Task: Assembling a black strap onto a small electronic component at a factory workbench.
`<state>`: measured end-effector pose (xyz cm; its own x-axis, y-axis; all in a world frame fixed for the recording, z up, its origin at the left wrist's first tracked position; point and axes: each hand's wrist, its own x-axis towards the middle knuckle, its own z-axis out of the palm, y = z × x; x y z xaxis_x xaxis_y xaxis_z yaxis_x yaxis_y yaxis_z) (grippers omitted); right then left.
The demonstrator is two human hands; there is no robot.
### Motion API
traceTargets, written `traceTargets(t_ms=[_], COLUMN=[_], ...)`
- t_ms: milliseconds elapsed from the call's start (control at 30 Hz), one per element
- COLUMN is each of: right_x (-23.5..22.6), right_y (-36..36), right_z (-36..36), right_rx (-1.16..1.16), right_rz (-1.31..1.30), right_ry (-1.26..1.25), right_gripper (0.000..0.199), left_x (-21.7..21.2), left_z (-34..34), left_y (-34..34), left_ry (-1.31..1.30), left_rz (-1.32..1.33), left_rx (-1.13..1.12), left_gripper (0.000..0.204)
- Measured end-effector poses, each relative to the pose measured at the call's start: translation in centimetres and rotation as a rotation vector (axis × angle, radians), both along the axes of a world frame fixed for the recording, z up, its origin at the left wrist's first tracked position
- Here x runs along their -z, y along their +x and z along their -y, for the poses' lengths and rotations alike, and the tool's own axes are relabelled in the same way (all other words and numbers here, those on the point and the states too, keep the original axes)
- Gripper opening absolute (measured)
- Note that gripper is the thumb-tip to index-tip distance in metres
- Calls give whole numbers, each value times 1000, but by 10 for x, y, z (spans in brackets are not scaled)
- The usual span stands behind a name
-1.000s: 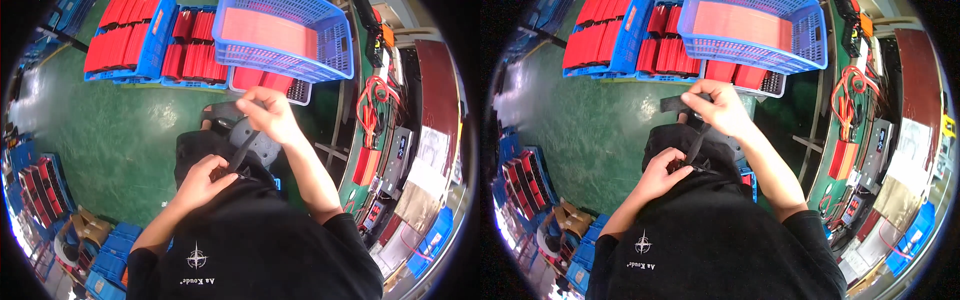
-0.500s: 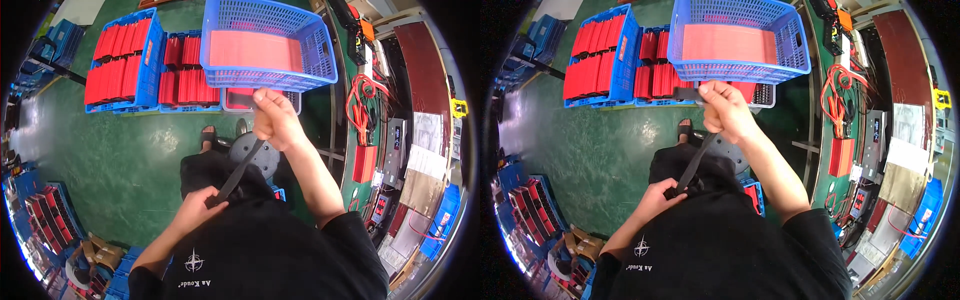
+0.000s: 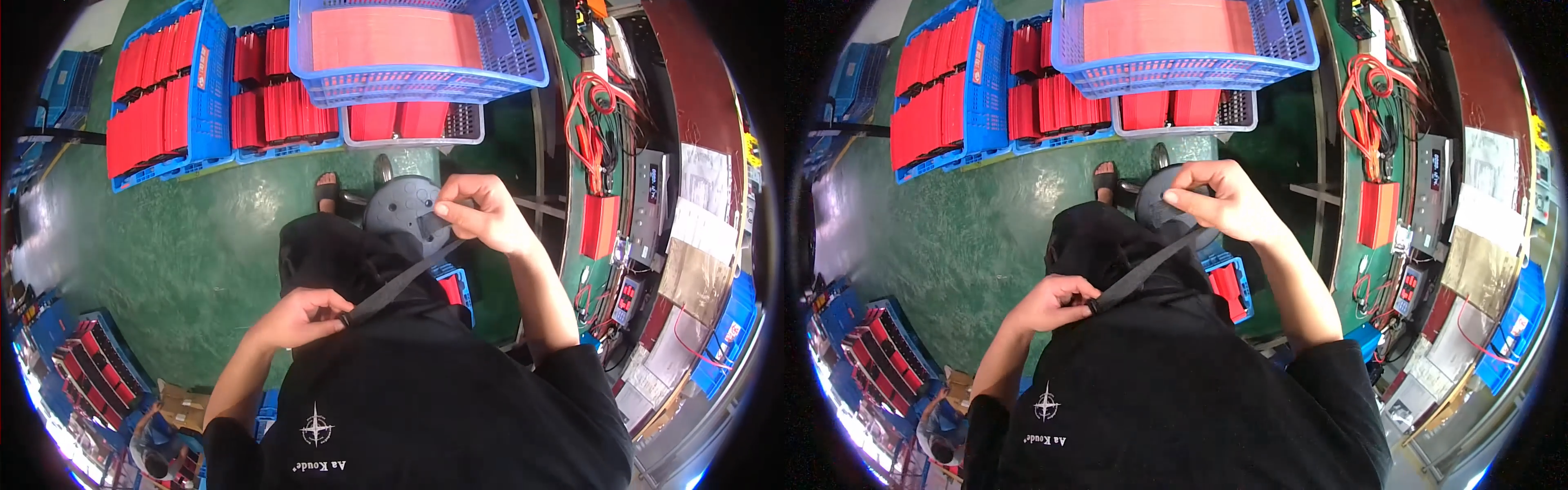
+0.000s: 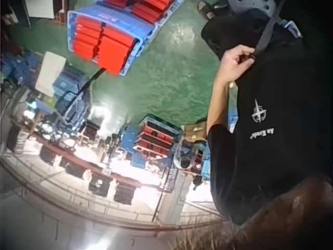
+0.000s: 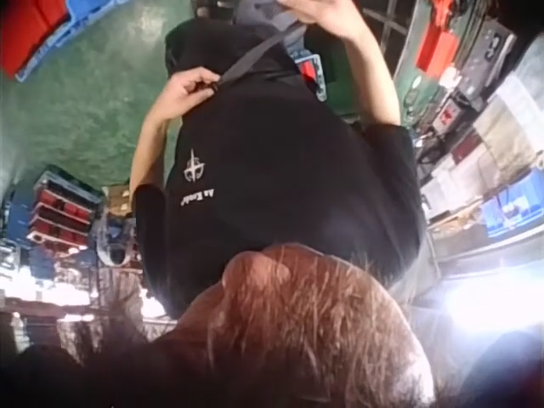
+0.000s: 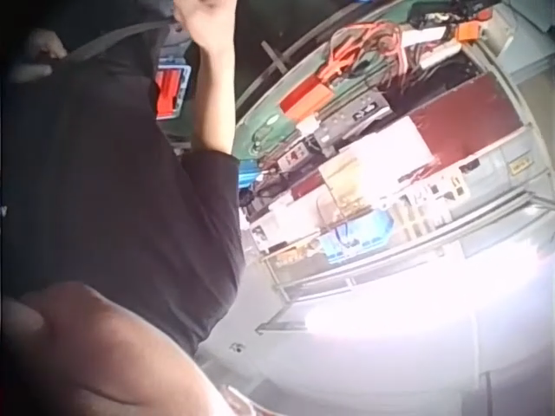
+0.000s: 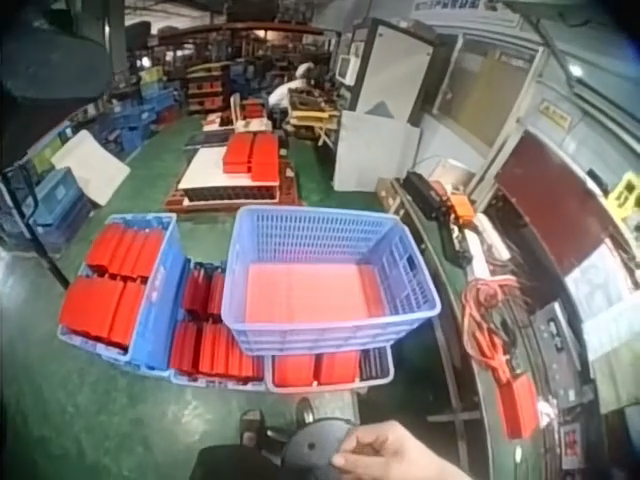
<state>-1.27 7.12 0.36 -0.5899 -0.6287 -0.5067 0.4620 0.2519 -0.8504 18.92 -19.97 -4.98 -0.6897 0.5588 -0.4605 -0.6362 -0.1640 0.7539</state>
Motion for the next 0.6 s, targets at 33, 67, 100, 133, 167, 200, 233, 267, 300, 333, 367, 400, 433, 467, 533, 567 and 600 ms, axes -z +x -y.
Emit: traceTargets(t_ms=[33, 67, 100, 133, 167, 200, 233, 267, 300, 333, 367, 400, 433, 467, 533, 567, 600], right_x=[-2, -5, -9, -12, -13, -15, -20, -26, -24, -16, -6, 0, 5, 14, 65, 81, 96], right_y=[-3, -7, -11, -13, -16, -20, -20, -19, -16, -10, -3, 6, 15, 24, 37, 35, 33], right_z=[4, 5, 4, 2, -2, -2, 0, 4, 8, 12, 15, 13, 9, 5, -24, -37, -50], right_rx=[-112, -110, -312, -515, -547, -571, -558, -543, -542, -496, -447, -427, -408, -389, -243, 124, 492], right_rz=[-160, -163, -254, -344, -272, -331, -378, -424, -429, -573, -714, -720, -688, -654, -730, -44, 644], right_ry=[23, 21, 6, -8, 13, -6, 111, 229, 231, 243, 252, 278, 335, 391, 254, -52, -336], right_gripper=[12, 12, 13, 15, 15, 14, 14, 15, 15, 15, 15, 16, 16, 16, 14, 16, 19], left_x=[4, 7, 8, 10, 13, 11, 8, 6, 6, 3, -3, -9, -14, -18, -22, -23, -23], left_z=[0, -1, -3, -5, -9, -12, -16, -19, -23, -25, -26, -27, -30, -33, -36, -38, -39], left_y=[1, 1, -2, -5, -7, -9, -10, -12, -12, -10, -9, -11, -10, -7, -3, 2, 3], left_ry=[-3, -6, 14, 33, 53, 52, 42, 32, 41, 38, -40, -108, -105, -188, -274, -394, -498], left_rz=[-15, -18, -17, -17, 30, 23, 34, 46, 59, 58, 81, 97, 93, 62, 32, -55, -151], left_rx=[-12, -10, -17, -26, -22, -22, -37, -54, -77, -81, -99, -104, -98, -126, -153, -162, -156], left_gripper=[25, 25, 24, 24, 18, 18, 13, 10, 7, 7, 9, 11, 11, 13, 14, 14, 13])
